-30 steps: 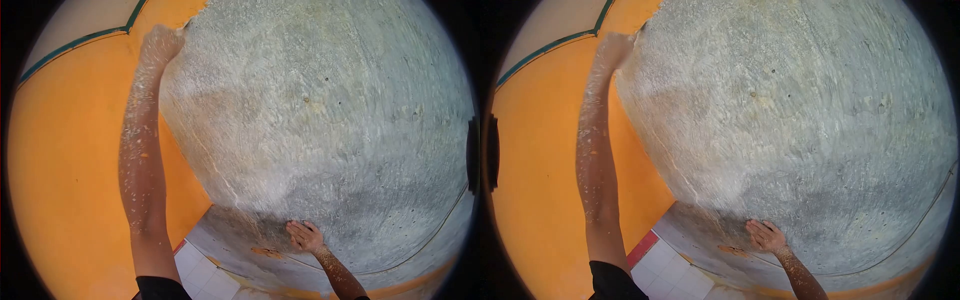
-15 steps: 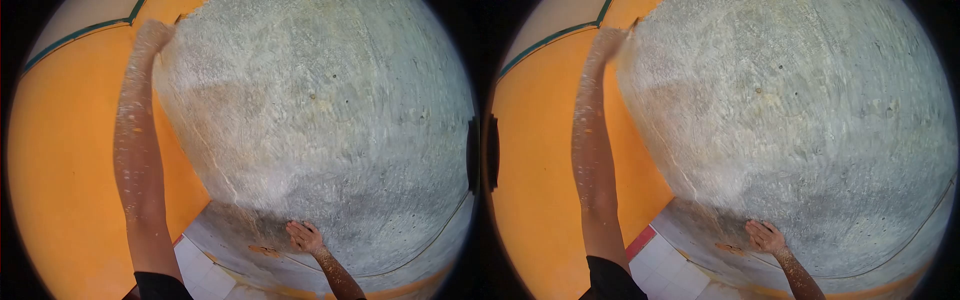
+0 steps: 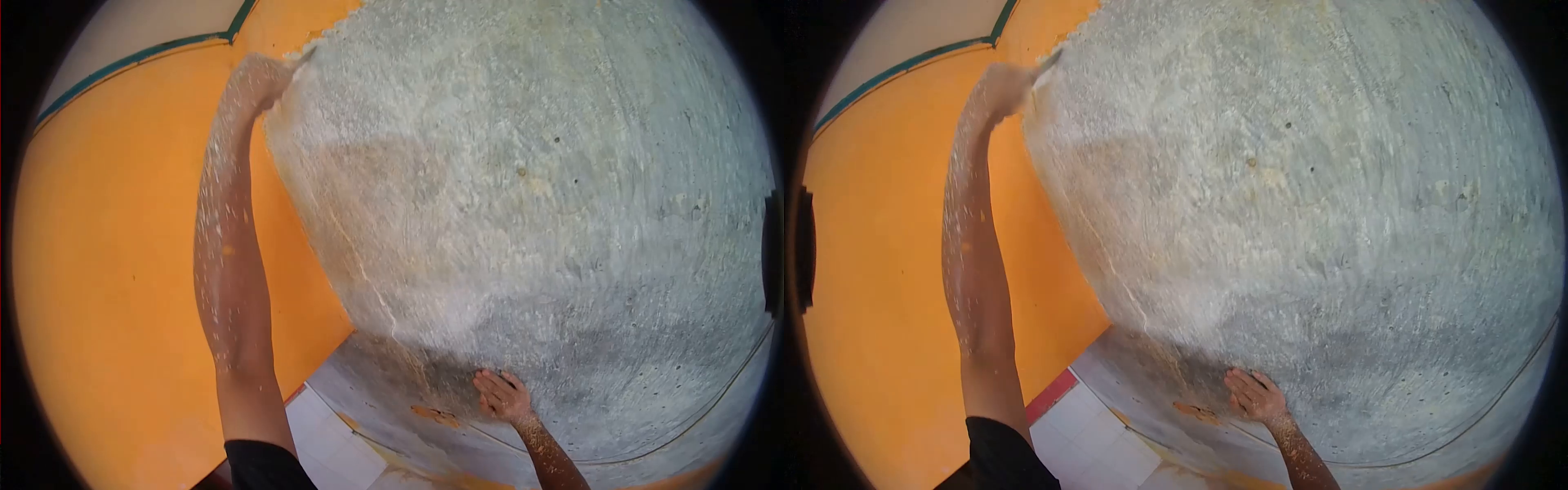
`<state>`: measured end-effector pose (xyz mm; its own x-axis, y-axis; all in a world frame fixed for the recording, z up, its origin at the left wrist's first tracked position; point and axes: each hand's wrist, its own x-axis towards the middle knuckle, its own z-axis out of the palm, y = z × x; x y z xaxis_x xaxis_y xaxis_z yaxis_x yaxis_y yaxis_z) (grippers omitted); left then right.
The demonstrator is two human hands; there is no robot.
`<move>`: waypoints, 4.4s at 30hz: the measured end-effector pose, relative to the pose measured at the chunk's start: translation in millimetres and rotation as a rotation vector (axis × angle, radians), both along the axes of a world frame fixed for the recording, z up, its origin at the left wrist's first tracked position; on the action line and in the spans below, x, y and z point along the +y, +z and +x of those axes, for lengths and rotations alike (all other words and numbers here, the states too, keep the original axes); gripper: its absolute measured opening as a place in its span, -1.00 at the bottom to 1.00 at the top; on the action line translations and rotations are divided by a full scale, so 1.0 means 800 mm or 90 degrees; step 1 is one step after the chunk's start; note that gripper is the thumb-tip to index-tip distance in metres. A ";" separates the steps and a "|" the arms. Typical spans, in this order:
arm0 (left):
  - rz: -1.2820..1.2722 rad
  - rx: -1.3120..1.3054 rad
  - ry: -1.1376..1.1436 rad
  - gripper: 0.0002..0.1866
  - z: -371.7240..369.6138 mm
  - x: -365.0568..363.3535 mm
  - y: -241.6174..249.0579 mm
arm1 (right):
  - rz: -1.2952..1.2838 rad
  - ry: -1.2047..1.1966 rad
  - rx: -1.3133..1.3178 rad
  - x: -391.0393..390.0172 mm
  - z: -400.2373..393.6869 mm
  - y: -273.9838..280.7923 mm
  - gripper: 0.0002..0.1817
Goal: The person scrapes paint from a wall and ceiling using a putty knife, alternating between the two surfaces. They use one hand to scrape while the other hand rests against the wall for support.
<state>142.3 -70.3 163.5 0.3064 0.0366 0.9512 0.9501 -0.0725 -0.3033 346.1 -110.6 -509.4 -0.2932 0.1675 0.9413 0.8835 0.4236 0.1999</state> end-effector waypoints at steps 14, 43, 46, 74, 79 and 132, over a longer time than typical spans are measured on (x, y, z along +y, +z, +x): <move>-0.060 0.048 -0.002 -0.46 0.004 -0.022 -0.019 | -0.019 0.027 0.004 -0.008 -0.001 0.000 -0.60; -0.161 -0.001 0.040 -0.47 -0.009 -0.013 0.012 | 0.002 -0.011 0.011 -0.007 -0.006 0.009 -0.60; -0.144 -0.015 0.042 -0.46 0.002 -0.049 -0.030 | -0.001 -0.009 0.022 -0.002 -0.008 0.001 -0.60; -0.121 -0.120 -0.025 -0.42 -0.072 0.024 -0.022 | 0.009 -0.042 0.014 0.000 -0.014 0.002 -0.65; -0.191 -0.154 -0.017 -0.52 -0.063 0.006 -0.020 | 0.003 -0.035 0.022 -0.002 -0.012 0.002 -0.65; -0.020 0.006 -0.138 -0.59 -0.111 0.045 -0.069 | 0.025 -0.126 -0.009 0.005 -0.029 0.001 -0.66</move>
